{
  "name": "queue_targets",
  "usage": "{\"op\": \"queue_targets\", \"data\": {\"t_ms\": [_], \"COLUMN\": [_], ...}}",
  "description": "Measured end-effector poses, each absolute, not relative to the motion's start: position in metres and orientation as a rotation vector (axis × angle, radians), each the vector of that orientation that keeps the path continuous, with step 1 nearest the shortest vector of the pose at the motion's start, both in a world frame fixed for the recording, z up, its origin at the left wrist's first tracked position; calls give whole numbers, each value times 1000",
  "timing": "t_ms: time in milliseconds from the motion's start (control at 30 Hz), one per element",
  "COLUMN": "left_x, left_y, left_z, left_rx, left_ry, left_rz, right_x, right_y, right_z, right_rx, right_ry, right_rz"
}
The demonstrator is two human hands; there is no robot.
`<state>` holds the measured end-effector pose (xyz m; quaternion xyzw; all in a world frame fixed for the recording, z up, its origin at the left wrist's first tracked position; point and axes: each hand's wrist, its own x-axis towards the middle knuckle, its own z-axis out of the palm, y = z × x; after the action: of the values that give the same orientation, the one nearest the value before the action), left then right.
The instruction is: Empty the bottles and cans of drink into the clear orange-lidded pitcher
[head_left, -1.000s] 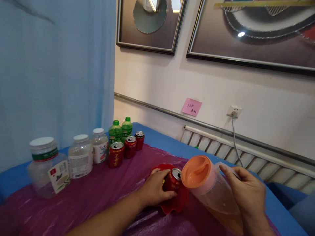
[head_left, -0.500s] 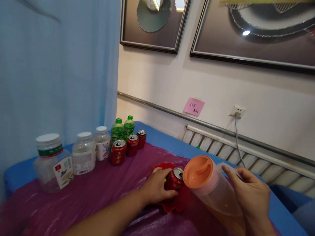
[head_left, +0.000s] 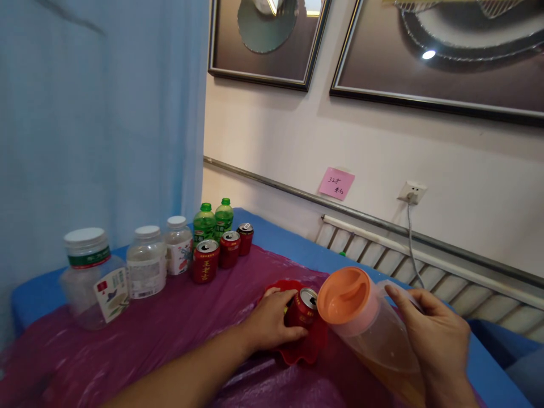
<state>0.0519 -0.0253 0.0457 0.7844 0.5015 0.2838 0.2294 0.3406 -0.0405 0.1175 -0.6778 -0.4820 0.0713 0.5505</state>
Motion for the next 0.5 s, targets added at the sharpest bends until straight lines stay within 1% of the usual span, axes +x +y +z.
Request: {"op": "queue_targets", "data": {"t_ms": [500], "left_x": [53], "left_y": [-26], "left_z": [48], "left_rx": [2162], "left_ry": [1366], "left_rz": [754], "right_x": [339], "right_y": [-41], "right_z": [117], "right_rx": [-1626], "right_ry": [-1136], "right_rz": [137]}}
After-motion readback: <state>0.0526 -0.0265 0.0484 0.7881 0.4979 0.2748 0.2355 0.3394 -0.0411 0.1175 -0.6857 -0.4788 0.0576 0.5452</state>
